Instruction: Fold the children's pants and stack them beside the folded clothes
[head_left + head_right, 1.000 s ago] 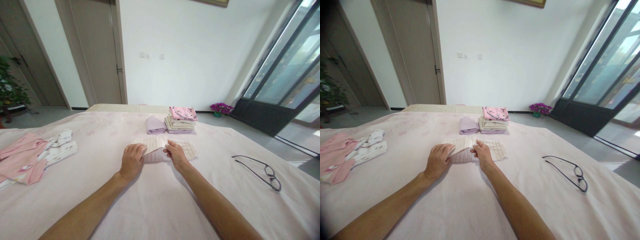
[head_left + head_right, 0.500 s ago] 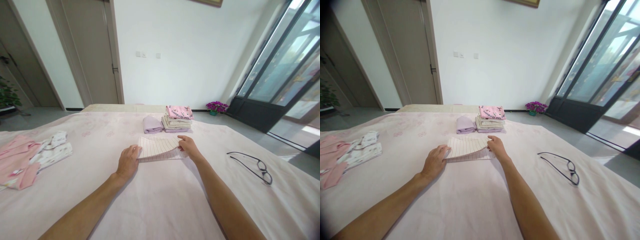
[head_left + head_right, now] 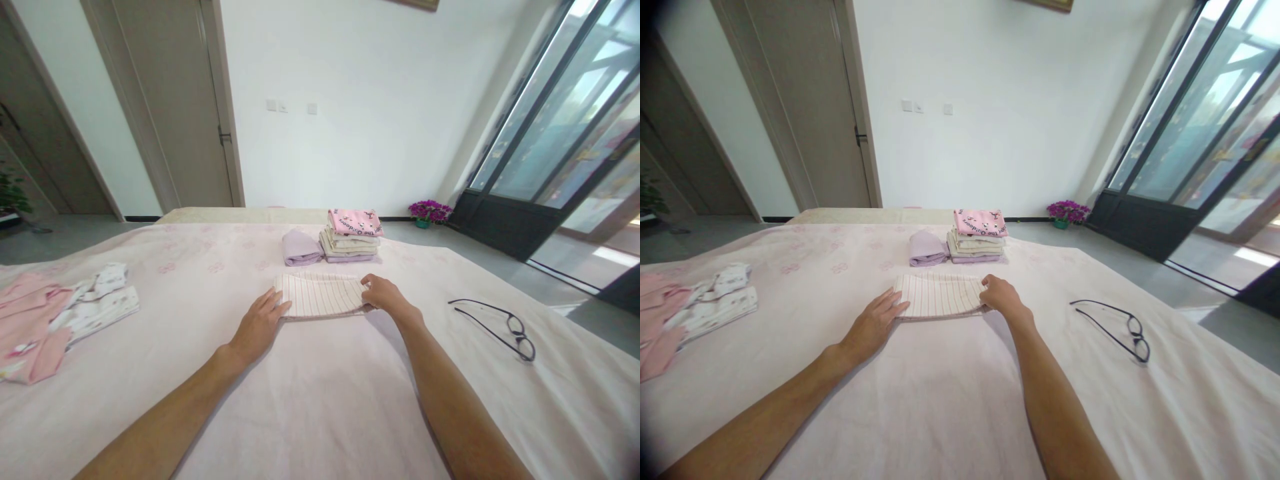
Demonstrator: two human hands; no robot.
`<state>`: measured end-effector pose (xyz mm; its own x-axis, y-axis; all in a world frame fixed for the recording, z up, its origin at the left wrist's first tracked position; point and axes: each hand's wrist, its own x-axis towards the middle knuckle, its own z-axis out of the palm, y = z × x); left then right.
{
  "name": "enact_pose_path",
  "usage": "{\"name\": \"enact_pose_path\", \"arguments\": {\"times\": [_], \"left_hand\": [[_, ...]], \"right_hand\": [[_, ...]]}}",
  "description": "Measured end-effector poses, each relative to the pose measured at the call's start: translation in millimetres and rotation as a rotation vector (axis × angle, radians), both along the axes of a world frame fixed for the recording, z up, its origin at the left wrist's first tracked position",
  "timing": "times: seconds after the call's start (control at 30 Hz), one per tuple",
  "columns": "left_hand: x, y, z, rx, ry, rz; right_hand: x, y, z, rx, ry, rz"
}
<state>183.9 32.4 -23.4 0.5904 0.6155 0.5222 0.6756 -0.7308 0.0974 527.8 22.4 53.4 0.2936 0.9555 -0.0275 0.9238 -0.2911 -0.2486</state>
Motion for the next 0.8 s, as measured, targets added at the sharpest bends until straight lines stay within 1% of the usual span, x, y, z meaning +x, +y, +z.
{"name": "enact_pose_path", "arguments": {"times": [0.13,0.27,0.4,0.57,0.7,0.8], "left_hand": [[-1,2,-3.7,-0.024,0.01,-0.013],[-1,2,-2.8,-0.044,0.016,0.002],[-1,-1,2.6,-0.077,0.035,0.018],[-3,-6,7.0,-0.16,0.135,0.085],[-4,-6,3.5,-0.193,0.145,0.111],[-3,-4,0.7,-0.169,0.115,0.106]], "right_hand": [[-3,-3,4.7,-0.035,-0.062,0.002],[-9,-7,7.6,-0.07,-0.12,-0.001],[-14,-9,5.0,-0.085,-0.183,0.015],[-18,-11,-1.5,-0.104,-0.271,0.03],[-19,-11,-3.0,-0.096,-0.278,0.035],[-17,-11,2.4,-0.068,-0.225,0.029]]}}
